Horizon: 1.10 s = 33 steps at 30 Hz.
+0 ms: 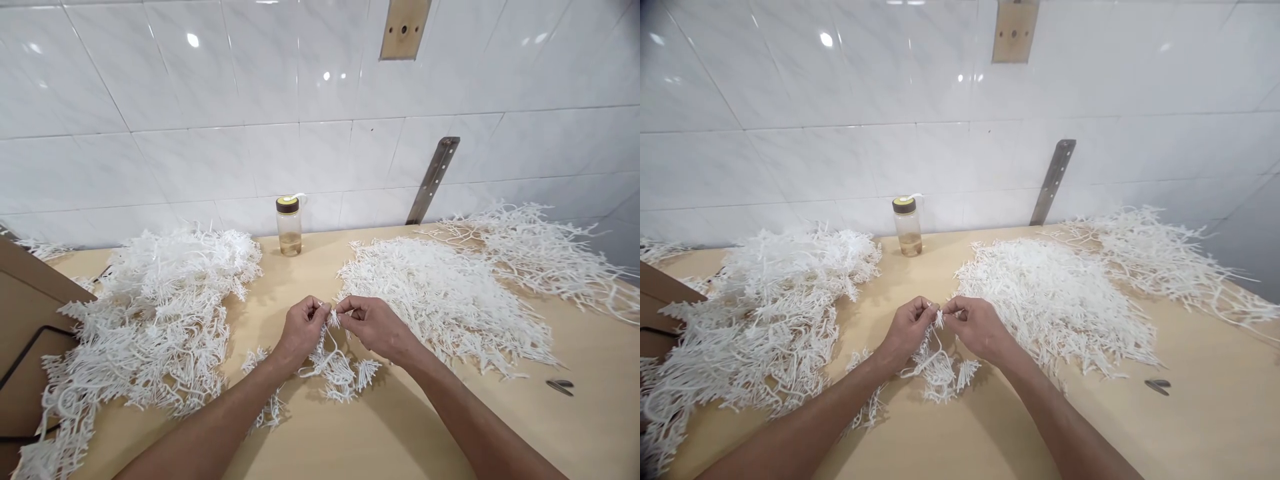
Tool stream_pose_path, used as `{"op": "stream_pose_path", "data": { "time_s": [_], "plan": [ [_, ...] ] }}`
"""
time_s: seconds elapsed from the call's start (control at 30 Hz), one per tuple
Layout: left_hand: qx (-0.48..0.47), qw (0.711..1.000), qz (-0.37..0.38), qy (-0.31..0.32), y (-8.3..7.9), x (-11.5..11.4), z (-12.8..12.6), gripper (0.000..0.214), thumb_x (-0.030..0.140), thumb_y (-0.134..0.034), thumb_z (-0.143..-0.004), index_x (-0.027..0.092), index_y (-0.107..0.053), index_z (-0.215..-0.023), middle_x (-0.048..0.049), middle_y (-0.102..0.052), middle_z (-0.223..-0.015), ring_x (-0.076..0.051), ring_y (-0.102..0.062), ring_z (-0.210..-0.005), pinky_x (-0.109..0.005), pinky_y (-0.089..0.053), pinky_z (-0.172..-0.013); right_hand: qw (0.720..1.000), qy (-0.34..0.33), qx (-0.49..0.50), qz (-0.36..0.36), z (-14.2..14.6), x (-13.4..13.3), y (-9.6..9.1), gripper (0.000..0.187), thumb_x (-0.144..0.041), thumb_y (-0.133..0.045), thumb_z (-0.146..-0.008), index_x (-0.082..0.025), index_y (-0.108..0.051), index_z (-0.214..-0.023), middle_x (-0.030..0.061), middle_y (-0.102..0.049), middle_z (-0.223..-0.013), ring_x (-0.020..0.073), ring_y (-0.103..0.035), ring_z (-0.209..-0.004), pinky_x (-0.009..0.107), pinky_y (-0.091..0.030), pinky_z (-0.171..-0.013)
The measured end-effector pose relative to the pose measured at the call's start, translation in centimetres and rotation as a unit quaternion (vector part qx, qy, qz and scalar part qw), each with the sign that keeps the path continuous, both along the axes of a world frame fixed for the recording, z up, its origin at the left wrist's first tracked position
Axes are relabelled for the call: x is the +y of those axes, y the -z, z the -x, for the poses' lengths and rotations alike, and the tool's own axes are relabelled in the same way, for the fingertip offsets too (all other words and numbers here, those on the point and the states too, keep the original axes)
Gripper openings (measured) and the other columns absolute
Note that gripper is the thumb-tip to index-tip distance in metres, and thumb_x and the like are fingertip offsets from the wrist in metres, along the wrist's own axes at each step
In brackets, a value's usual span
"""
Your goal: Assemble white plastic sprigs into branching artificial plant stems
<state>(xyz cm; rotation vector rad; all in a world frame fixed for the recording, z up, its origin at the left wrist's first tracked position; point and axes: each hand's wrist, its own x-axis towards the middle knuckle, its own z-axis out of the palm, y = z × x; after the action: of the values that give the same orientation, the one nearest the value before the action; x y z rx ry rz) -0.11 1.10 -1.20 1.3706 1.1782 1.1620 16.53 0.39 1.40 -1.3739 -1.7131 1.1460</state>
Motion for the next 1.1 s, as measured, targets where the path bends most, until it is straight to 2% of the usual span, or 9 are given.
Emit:
{"op": "stream_pose_path", "data": {
  "time_s": [0.07, 0.17, 0.3, 0.47, 0.6, 0.7, 0.8, 0.9, 1.1],
  "plan": [
    [-0.001, 1.000, 0.000, 0.005, 0.0, 0.0, 0.0, 0.030, 0.043, -0.064, -0.081, 0.016, -0.058, -0.069, 0.0027, -0.052, -0.061, -0.011, -0.044, -0.058, -0.024, -0.035, -0.057, 1.000, -0.007, 0.014, 0.013, -0.1, 0.0, 0.2, 0.020, -0.036, -0.057, -0.084, -0.019, -0.068, -0.086, -0.0046, -0.053, -0.059, 0.0073, -0.037, -0.043, 0.021, -0.033, -0.042],
    [-0.016, 0.999, 0.015, 0.023, -0.2, -0.1, 0.2, 0.029, 0.044, -0.065, -0.080, 0.016, -0.061, -0.073, 0.0014, -0.055, -0.063, -0.011, -0.047, -0.060, -0.024, -0.037, -0.057, 0.999, -0.011, 0.021, 0.032, -0.3, 0.2, 0.5, 0.022, -0.038, -0.054, -0.086, -0.018, -0.065, -0.086, -0.0037, -0.054, -0.062, 0.0078, -0.042, -0.042, 0.021, -0.036, -0.042],
    [-0.032, 0.996, 0.048, 0.063, -0.5, 0.0, 0.5, 0.034, 0.049, -0.068, -0.078, 0.015, -0.067, -0.078, -0.0018, -0.062, -0.070, -0.014, -0.053, -0.064, -0.025, -0.041, -0.060, 1.000, -0.003, -0.020, 0.008, -0.5, 0.3, 0.5, 0.019, -0.033, -0.050, -0.086, -0.018, -0.062, -0.084, -0.0033, -0.056, -0.063, 0.0093, -0.049, -0.043, 0.022, -0.039, -0.043],
    [-0.019, 0.994, 0.042, 0.096, -0.6, 0.1, 0.7, 0.041, 0.056, -0.070, -0.075, 0.016, -0.070, -0.081, -0.0041, -0.064, -0.073, -0.015, -0.055, -0.067, -0.025, -0.042, -0.059, 0.999, 0.009, -0.047, -0.009, -0.3, 0.2, 0.1, 0.013, -0.027, -0.049, -0.083, -0.020, -0.058, -0.080, -0.0048, -0.054, -0.059, 0.0103, -0.048, -0.042, 0.022, -0.037, -0.043],
    [0.010, 0.996, 0.023, 0.090, -0.4, 0.1, 0.6, 0.036, 0.051, -0.068, -0.077, 0.015, -0.066, -0.074, -0.0009, -0.058, -0.066, -0.013, -0.048, -0.062, -0.024, -0.037, -0.056, 0.997, 0.001, -0.069, -0.018, -0.3, 0.0, 0.0, 0.011, -0.024, -0.047, -0.083, -0.020, -0.057, -0.079, -0.0049, -0.052, -0.058, 0.0108, -0.047, -0.044, 0.023, -0.036, -0.045],
    [0.045, 0.995, 0.004, 0.091, -0.2, -0.1, 0.6, 0.030, 0.043, -0.066, -0.079, 0.016, -0.061, -0.069, 0.0028, -0.049, -0.059, -0.011, -0.040, -0.057, -0.023, -0.031, -0.054, 0.984, 0.005, -0.154, -0.085, -0.2, 0.0, 0.5, 0.011, -0.018, -0.046, -0.082, -0.020, -0.056, -0.077, -0.0021, -0.054, -0.064, 0.0130, -0.049, -0.054, 0.024, -0.035, -0.050],
    [0.045, 0.990, 0.021, 0.132, -0.2, -0.3, 0.6, 0.023, 0.036, -0.063, -0.080, 0.016, -0.059, -0.069, 0.0020, -0.052, -0.063, -0.011, -0.042, -0.058, -0.024, -0.032, -0.055, 0.950, 0.050, -0.256, -0.174, -0.3, 0.4, 1.2, 0.013, -0.011, -0.044, -0.082, -0.018, -0.054, -0.077, 0.0037, -0.059, -0.076, 0.0154, -0.052, -0.065, 0.026, -0.034, -0.057],
    [0.026, 0.988, 0.037, 0.149, -0.5, -0.5, 0.5, 0.022, 0.035, -0.064, -0.078, 0.016, -0.059, -0.068, 0.0009, -0.055, -0.064, -0.012, -0.045, -0.059, -0.024, -0.034, -0.056, 0.925, 0.120, -0.298, -0.204, -0.9, 1.0, 1.3, 0.015, -0.010, -0.042, -0.085, -0.018, -0.052, -0.077, 0.0064, -0.060, -0.079, 0.0167, -0.052, -0.067, 0.028, -0.034, -0.060],
    [0.020, 0.996, 0.035, 0.079, -0.9, -0.7, 0.2, 0.032, 0.046, -0.066, -0.078, 0.015, -0.063, -0.073, -0.0002, -0.055, -0.064, -0.012, -0.046, -0.060, -0.023, -0.034, -0.054, 0.932, 0.196, -0.236, -0.193, -2.7, 1.4, 0.1, 0.012, -0.025, -0.048, -0.086, -0.021, -0.057, -0.080, 0.0023, -0.062, -0.069, 0.0179, -0.055, -0.061, 0.029, -0.038, -0.059]
  ]
}}
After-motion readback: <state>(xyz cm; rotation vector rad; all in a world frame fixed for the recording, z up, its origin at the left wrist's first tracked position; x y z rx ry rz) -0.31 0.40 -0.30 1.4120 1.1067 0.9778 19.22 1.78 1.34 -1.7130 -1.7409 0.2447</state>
